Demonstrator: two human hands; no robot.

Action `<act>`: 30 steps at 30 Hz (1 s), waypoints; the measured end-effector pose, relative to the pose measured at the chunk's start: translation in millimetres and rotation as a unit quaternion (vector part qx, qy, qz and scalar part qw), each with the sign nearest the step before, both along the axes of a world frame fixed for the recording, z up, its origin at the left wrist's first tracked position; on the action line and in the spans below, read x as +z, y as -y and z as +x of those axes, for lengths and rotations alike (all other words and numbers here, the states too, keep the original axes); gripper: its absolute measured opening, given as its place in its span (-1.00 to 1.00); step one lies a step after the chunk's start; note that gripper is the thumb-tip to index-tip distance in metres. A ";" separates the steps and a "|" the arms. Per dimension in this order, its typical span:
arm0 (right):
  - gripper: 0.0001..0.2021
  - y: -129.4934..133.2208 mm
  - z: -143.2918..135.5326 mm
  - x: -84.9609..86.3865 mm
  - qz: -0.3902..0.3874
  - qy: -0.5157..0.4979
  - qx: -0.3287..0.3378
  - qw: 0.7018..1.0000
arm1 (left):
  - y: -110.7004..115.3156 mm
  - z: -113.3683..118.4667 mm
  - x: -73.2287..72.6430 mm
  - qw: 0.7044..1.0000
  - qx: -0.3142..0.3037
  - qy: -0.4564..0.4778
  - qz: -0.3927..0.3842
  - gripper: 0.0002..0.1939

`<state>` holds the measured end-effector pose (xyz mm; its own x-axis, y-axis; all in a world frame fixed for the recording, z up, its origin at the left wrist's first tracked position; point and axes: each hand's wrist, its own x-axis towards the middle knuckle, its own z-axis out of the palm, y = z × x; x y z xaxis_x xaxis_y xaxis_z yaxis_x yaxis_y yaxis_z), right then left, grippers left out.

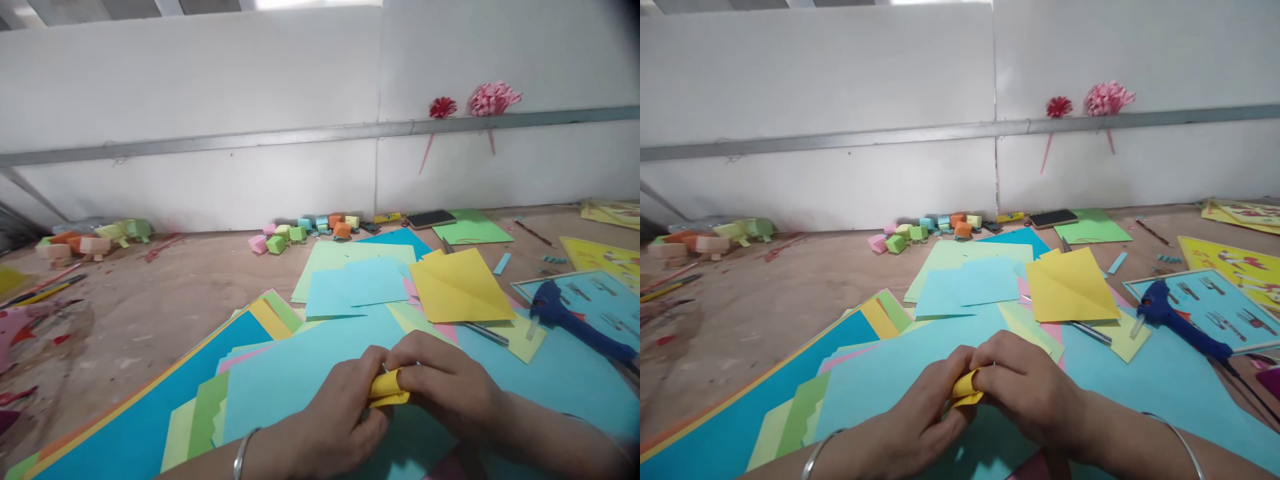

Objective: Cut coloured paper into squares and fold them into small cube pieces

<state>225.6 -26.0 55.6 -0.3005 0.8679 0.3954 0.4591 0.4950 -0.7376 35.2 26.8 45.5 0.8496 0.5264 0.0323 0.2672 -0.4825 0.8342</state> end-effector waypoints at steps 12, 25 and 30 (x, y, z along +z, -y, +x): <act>-0.77 -0.9 8.3 11.3 0.174 0.057 0.041 0.982 | -4.0 0.3 2.2 0.979 -0.104 0.084 -0.153 -0.57; -0.89 4.4 -0.1 14.9 0.153 0.000 0.004 0.988 | 3.5 -0.3 -1.1 0.987 -0.079 0.076 -0.120 -0.44; -0.84 7.6 -1.3 8.6 0.139 -0.018 -0.038 0.989 | 4.7 2.2 -2.0 0.987 -0.081 0.063 -0.124 -0.47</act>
